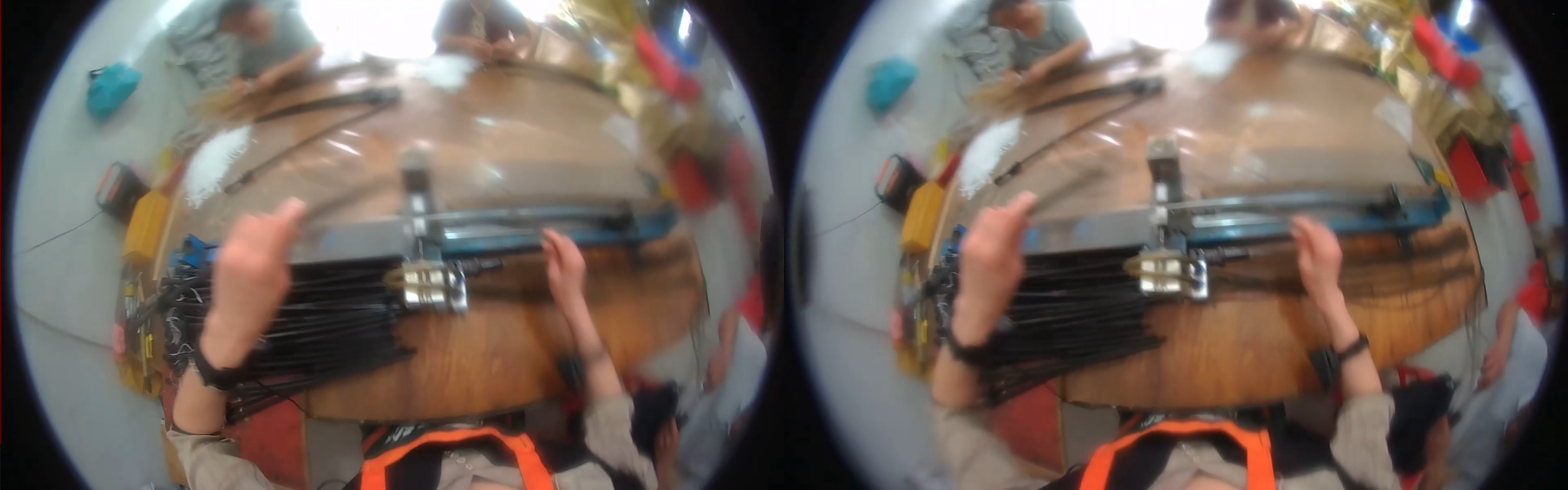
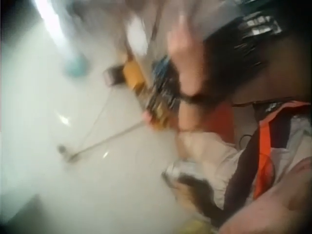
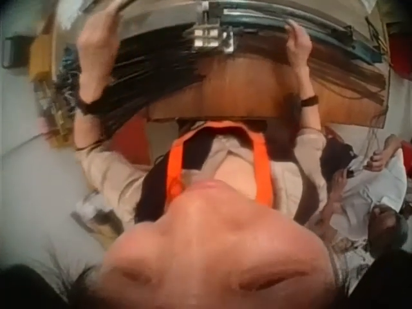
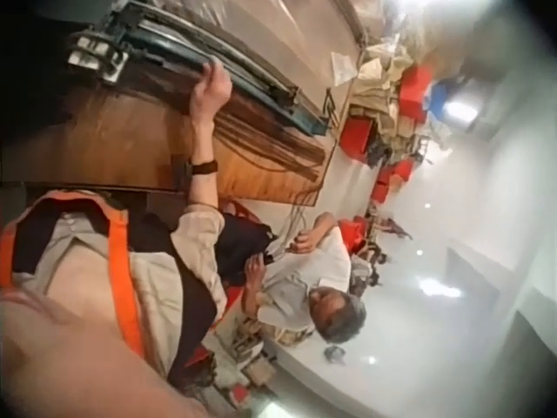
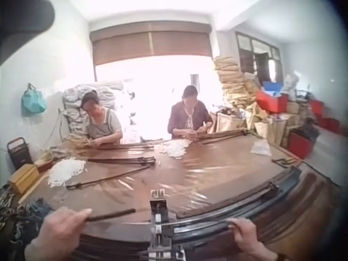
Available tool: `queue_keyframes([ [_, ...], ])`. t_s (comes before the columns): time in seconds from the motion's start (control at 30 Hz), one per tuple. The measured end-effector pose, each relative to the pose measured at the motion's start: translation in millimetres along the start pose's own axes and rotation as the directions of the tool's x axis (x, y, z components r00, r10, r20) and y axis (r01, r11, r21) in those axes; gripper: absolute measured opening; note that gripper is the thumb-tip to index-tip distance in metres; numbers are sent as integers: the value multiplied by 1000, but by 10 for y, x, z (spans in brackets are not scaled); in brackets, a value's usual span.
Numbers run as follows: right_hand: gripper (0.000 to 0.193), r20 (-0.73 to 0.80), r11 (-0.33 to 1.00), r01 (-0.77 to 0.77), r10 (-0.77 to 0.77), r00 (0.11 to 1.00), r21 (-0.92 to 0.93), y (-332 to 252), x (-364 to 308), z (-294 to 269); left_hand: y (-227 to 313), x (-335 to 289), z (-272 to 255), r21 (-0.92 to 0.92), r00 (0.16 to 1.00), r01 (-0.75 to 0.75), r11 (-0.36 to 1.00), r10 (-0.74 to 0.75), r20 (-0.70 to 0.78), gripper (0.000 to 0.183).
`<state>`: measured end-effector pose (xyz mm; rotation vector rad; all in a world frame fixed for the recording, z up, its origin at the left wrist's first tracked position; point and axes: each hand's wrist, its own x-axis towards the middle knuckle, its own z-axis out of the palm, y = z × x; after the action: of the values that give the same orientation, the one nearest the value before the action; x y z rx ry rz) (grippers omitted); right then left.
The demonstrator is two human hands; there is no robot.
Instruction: Placing thin metal rods into a specialized clamping mechanism for assembly or fabrication.
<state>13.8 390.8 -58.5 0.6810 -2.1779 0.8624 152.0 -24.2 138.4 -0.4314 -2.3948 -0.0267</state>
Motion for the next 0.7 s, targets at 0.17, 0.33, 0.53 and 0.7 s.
queue_keyframes([
  [0.17,18,394,806,-395,222,892,440,-797,705,482,-40,96,-249,-45,973,222,974,-218,81,37],
  [0.33,17,386,792,-220,-21,922,570,-1060,1150,699,-354,-273,-442,-86,925,375,923,-379,-37,32],
  [0.53,16,648,935,-238,11,761,264,-957,1027,607,-566,-569,-778,71,832,553,830,-548,-82,29],
  [0.7,15,368,762,-191,-66,927,618,-1317,1240,757,-412,-490,-466,13,896,442,897,-441,-60,26],
])
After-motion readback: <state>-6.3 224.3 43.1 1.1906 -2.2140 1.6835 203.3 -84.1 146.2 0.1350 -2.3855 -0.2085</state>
